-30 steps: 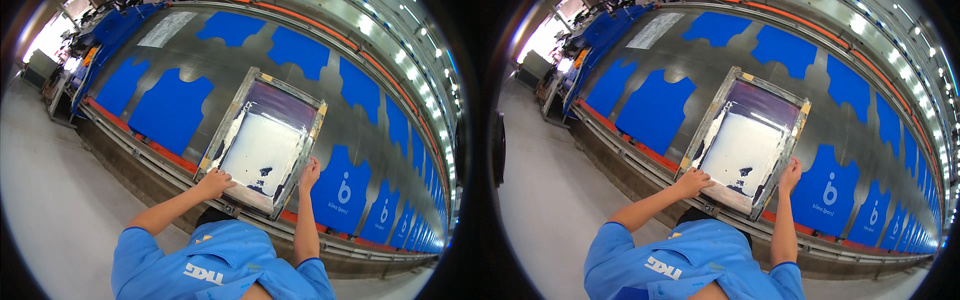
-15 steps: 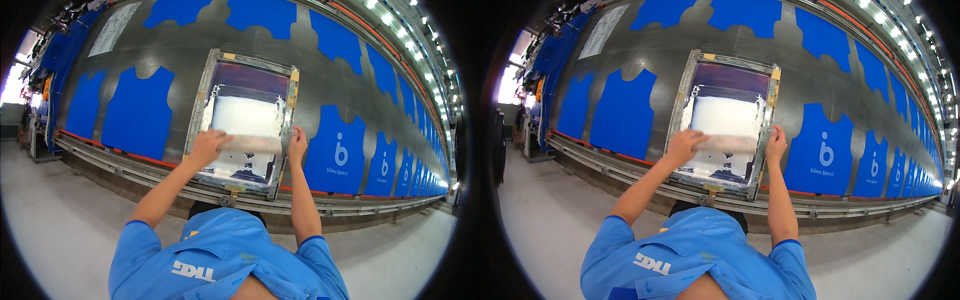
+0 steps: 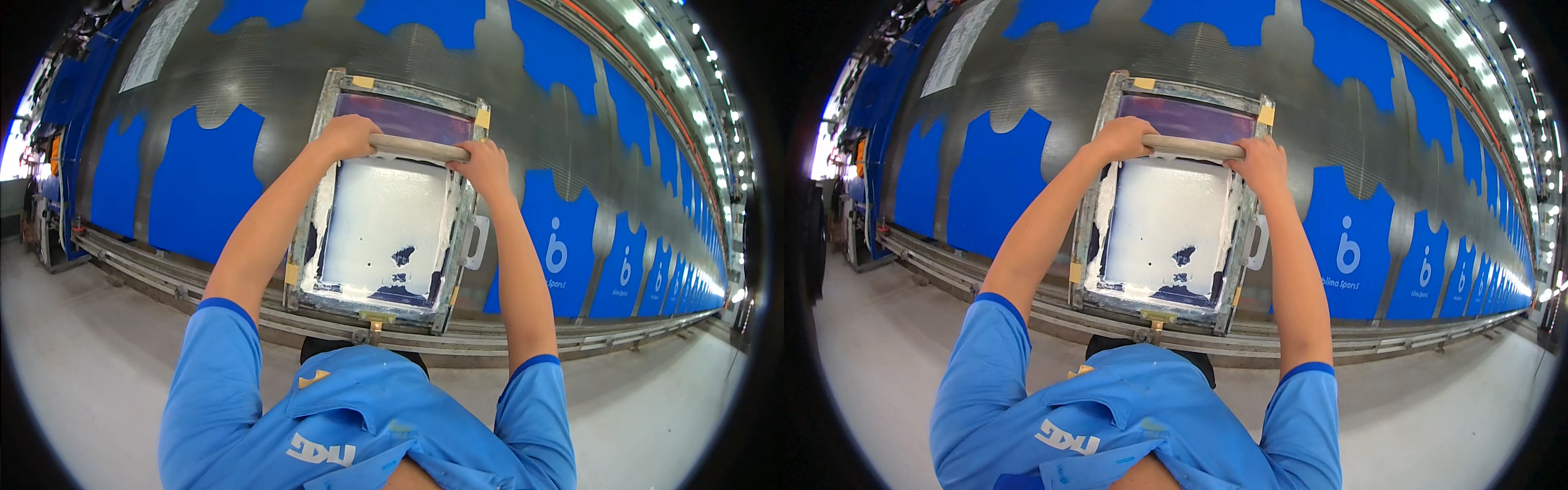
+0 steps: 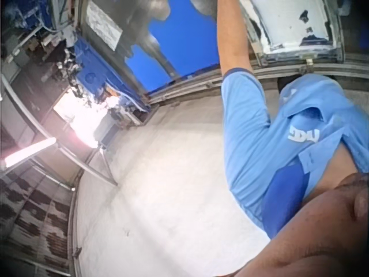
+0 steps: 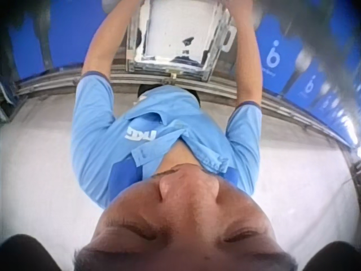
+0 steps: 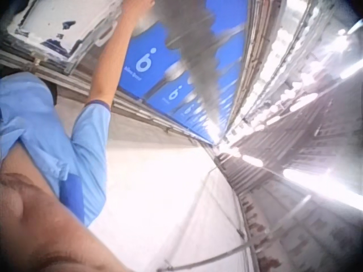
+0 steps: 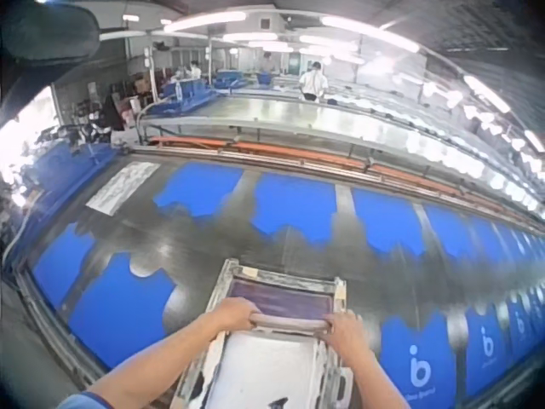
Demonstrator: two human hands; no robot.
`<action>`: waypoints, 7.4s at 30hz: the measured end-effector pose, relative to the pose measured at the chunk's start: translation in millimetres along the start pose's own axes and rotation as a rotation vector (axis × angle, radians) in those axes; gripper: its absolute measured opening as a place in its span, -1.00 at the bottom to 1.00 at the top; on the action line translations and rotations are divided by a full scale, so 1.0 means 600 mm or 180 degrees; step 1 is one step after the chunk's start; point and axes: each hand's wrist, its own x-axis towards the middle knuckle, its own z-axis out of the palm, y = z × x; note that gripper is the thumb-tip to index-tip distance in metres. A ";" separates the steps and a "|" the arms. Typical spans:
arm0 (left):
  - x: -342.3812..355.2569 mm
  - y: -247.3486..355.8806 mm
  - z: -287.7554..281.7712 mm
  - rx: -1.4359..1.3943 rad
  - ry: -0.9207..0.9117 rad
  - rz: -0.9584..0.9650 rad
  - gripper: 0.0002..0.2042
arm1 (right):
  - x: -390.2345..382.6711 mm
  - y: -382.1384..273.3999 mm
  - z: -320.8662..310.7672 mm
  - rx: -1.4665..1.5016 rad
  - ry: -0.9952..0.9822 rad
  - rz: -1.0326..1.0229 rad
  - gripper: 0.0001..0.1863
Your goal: The person performs screen printing on blue fabric pieces laid out on a conveyor. They use a squeegee to pull white ink across a screen frame, then lift the screen to reveal the printed logo. The process is repeated for multiple fabric pieces in sequence.
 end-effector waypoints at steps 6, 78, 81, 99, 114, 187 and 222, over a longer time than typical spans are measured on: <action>-0.042 0.013 0.059 0.0242 0.0435 0.0026 -0.68 | -0.044 0.012 0.094 0.0390 0.0175 0.0090 -0.77; -0.505 0.169 0.254 -0.0362 0.0848 0.0333 -0.35 | -0.207 0.077 0.090 0.2454 0.1234 0.1834 -0.76; -0.497 0.176 0.243 -0.0280 0.0710 0.0540 -0.39 | -0.215 0.088 0.072 0.1875 0.1840 0.1584 -0.77; -0.508 0.068 0.134 0.0404 0.0332 0.0297 -0.58 | -0.241 -0.035 0.109 0.2721 0.1472 0.1692 -0.75; -0.350 0.052 0.125 -0.0011 0.0572 0.0334 -0.54 | -0.325 -0.016 0.134 0.2036 0.1023 0.1693 -0.70; -0.073 0.000 0.018 0.0083 0.0012 0.0372 -0.41 | -0.380 0.015 0.163 0.1859 0.0590 0.1862 -0.59; -0.490 0.082 0.195 0.0007 0.0971 0.0054 -0.67 | -0.222 0.012 0.122 0.3506 0.1422 0.1447 -0.78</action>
